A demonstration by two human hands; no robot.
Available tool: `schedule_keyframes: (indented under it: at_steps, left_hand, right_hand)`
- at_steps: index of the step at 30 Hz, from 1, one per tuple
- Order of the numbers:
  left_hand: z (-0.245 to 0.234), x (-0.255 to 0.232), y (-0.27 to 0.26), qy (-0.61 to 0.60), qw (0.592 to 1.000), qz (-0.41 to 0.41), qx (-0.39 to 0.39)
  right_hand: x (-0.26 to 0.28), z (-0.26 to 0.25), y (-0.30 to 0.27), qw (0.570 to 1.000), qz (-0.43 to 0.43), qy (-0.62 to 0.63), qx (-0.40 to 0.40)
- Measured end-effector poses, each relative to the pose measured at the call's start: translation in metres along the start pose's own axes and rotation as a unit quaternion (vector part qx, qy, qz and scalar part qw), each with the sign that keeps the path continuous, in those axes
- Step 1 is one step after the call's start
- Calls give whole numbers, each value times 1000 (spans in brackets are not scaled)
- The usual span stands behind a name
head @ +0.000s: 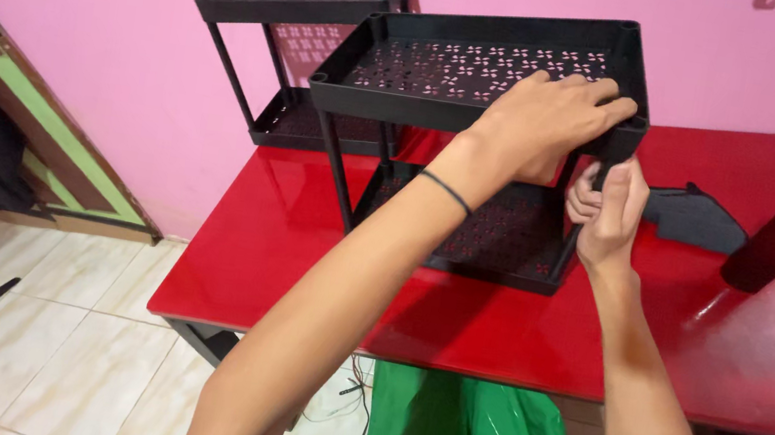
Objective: The person disassembles a black two-tier metal stand by removing the vertical support rods from the perforated trays. They handle the trays and rods by hand, separating the components and placing them on the red table.
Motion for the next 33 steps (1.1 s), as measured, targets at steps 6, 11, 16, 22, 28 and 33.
schedule_keyframes:
  at_steps: [6, 11, 16, 22, 28, 33]
  left_hand:
    - [14, 6, -9, -50, 995, 36, -79]
    - [12, -1, -13, -16, 993, 48, -105]
    - [9, -5, -18, 14, 994, 45, -94]
    - [7, -9, -17, -39, 986, 16, -159]
    - [26, -10, 1, -98, 989, -1, -108]
    - [20, -5, 1, -124, 988, -9, -96]
  right_hand:
    - [3, 2, -5, 996, -20, -59, -56]
    - [24, 12, -17, 940, -185, -282, -49]
    - [3, -3, -11, 978, -119, -142, -99]
    - [3, -6, -6, 983, -69, -149, -84]
    - [11, 3, -6, 973, -83, -197, -83]
    - [9, 5, -6, 977, -73, -181, -86]
Point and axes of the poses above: each hand's wrist, its own y-axis towards the middle knuckle, its own z-axis out of the palm, x = y × z, the point moved 8 cm from there along y, towards the middle knuckle, and after that the axes turned 12 degrees about y, right-handed, at the moved point
